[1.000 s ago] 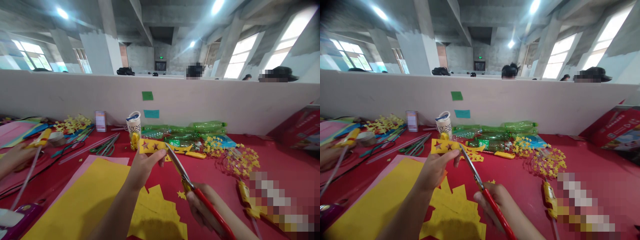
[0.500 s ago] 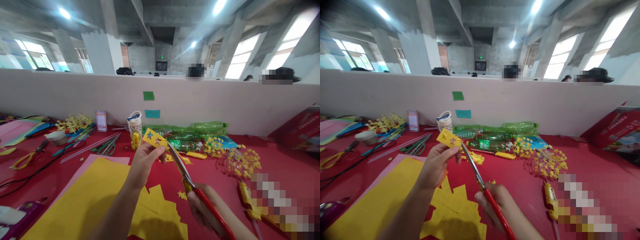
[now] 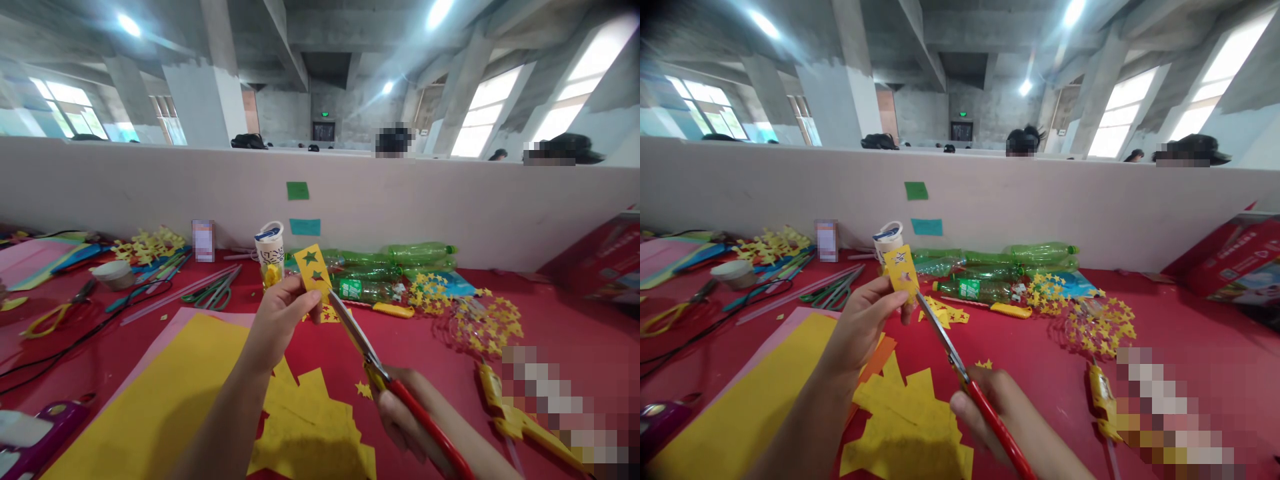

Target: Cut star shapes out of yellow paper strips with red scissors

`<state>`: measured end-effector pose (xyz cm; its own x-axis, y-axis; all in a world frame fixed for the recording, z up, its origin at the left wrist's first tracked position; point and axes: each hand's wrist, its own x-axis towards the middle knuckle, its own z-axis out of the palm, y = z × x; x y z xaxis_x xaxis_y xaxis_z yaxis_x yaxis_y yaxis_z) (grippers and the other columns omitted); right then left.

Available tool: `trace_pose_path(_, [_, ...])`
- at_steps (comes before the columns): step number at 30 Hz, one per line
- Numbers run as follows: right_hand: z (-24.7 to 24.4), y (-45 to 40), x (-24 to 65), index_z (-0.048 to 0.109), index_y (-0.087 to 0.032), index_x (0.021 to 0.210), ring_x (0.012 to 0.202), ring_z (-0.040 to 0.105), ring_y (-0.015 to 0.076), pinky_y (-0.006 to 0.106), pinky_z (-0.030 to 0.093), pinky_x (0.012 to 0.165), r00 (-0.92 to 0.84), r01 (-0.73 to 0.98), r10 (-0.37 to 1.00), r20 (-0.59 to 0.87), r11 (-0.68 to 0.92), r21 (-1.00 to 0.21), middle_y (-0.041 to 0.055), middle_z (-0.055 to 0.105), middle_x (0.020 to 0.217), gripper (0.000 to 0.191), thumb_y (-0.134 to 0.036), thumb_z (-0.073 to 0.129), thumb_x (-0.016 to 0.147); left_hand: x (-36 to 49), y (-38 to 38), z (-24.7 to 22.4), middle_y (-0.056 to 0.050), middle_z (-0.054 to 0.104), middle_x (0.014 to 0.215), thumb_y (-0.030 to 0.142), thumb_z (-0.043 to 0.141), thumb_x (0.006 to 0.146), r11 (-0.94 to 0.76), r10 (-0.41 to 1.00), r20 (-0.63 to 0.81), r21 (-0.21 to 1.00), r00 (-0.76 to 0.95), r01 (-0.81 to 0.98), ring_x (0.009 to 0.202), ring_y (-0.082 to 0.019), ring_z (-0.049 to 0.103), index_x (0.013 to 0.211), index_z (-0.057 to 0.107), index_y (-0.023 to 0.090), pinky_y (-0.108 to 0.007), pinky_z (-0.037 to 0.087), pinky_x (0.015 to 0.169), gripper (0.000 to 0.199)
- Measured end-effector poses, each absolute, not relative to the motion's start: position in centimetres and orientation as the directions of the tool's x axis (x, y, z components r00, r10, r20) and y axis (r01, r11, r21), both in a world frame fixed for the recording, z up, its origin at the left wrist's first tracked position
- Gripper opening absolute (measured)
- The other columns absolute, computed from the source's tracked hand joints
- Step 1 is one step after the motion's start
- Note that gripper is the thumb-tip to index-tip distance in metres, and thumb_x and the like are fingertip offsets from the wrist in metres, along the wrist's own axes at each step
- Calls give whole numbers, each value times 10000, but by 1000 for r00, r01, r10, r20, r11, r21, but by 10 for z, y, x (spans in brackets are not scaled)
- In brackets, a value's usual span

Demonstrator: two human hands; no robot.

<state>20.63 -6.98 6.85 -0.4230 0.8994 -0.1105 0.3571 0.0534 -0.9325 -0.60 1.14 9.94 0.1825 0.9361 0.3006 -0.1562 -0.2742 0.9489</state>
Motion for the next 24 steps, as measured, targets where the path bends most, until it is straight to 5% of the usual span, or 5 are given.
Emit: trace_pose_path(24, [63, -70, 203, 381, -219, 630, 311, 339, 50, 163, 231, 319, -336, 348, 927, -170, -46, -936, -71, 414, 403, 597, -799, 390, 768, 5, 7, 100, 33, 572, 604, 194, 560, 867, -239, 934, 299, 930, 197, -280, 570, -75, 518, 710, 589, 172, -214, 423, 598, 162])
